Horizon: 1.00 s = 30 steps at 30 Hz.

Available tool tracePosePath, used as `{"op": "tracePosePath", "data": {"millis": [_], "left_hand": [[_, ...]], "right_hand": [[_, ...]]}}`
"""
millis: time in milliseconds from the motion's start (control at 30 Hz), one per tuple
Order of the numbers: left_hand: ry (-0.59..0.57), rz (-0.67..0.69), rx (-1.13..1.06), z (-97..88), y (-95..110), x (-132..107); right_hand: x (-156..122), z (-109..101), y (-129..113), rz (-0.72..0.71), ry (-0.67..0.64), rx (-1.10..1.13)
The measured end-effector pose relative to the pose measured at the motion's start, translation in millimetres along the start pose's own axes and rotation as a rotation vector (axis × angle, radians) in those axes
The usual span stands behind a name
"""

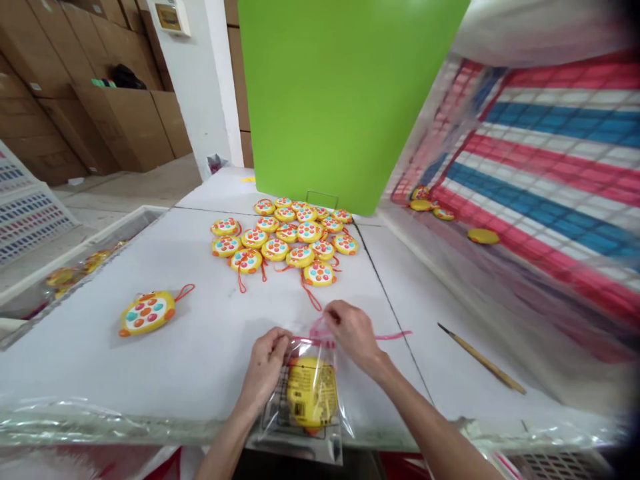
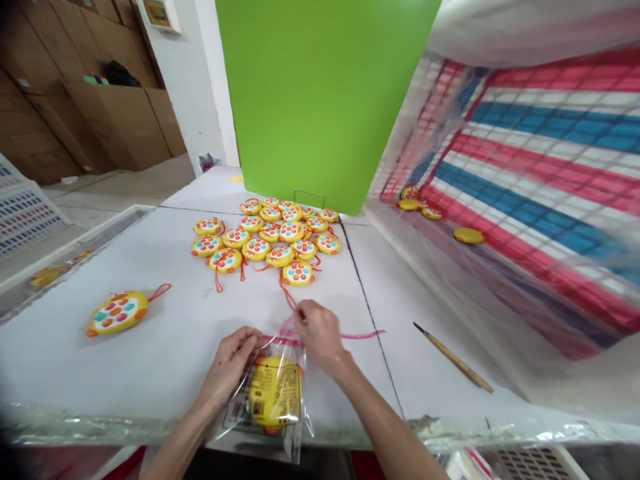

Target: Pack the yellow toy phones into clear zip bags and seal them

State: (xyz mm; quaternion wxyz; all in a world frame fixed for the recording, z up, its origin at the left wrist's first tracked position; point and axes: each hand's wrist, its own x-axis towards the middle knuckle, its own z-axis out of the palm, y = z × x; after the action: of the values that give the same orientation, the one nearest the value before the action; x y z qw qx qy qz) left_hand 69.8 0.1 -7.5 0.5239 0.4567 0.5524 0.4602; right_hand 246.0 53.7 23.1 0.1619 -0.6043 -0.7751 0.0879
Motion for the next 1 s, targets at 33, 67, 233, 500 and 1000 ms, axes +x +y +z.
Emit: {"op": "tracePosePath", "data": {"millis": [33, 67, 233, 500, 1000], "left_hand": [[0.010, -0.029, -0.037, -0.3, -1.9, -0.1], [0.018, -0.047, -0.064, -0.6, -3.2, -0.3], [0.001, -0.052, -0.152, -1.4, -3.6, -1.6], [-0.035, -0.081, -0.231, -3.3, -4.0, -2.4], [-0.036, -0.093, -0.089, -8.0, -6.7, -3.9]], "right_hand": [[-1.7, -3.4, 20.1, 0.059, 0.008, -0.029], [-4.1, -7.7, 41.6, 0.115, 0.012, -0.064], [-27.5, -35.3, 135.0, 0.368, 0.019, -0.265], [-45.7, -46.7, 97.9, 0.146, 0.031, 0.046], [-13.5, 9.9, 55.2, 0.110, -0.386, 0.928]]}}
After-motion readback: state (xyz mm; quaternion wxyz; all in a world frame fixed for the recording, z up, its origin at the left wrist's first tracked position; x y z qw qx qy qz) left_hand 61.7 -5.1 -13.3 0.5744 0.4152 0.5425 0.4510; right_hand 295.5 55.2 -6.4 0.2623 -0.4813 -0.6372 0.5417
